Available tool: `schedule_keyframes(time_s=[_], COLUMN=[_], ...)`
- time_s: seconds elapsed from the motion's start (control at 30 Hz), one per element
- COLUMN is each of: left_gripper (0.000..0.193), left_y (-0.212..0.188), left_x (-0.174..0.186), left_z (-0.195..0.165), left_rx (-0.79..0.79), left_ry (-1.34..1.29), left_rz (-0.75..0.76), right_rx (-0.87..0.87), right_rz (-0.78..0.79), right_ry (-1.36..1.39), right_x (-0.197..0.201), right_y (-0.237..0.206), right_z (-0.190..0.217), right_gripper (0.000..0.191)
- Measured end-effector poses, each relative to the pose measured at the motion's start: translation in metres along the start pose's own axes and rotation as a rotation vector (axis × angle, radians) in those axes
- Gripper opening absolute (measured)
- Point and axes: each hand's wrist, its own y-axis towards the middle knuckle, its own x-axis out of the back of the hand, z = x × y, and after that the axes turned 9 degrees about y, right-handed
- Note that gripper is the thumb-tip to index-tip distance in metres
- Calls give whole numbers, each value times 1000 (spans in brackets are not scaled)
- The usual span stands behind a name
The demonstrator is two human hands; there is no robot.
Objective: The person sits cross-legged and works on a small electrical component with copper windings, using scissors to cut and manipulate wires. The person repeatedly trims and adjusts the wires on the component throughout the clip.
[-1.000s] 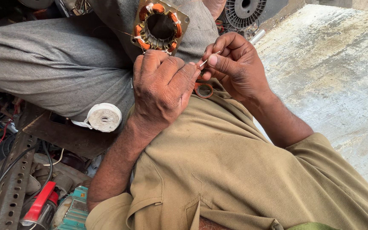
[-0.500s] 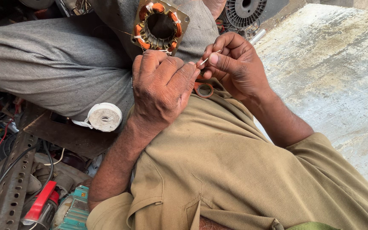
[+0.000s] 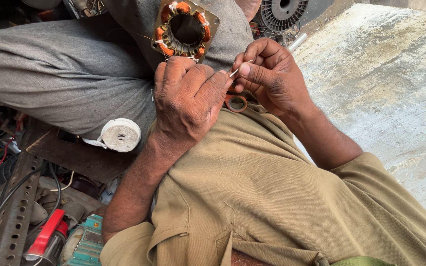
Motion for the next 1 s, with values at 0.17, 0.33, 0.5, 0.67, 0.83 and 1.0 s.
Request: schedule_keyframes(time_s=[0.17, 0.33, 0.5, 0.67, 0.83, 1.0], left_gripper=[16, 15, 14, 12, 12, 12], left_y=[0, -1, -2, -3, -3, -3], left_x=[0, -2, -2, -2, -2, -2], left_z=[0, 1, 1, 0, 0, 0], left_rx=[4, 10, 15, 20, 20, 10], left_ry=[-12, -20, -19, -29, -38, -32], left_rz=[8, 0, -2, -18, -7, -2], right_rx=[-5, 1, -5, -21, -47, -55], right_rz=[16, 47, 128, 121, 109, 123], right_ry=[-3, -28, -96, -66, -53, -23], right_x=[-2, -3, -4, -2, -1, 1], right_y=[0, 1, -2, -1, -1, 0], right_z=[0, 2, 2, 3, 3, 4], right_gripper=[15, 15, 17, 14, 14, 14])
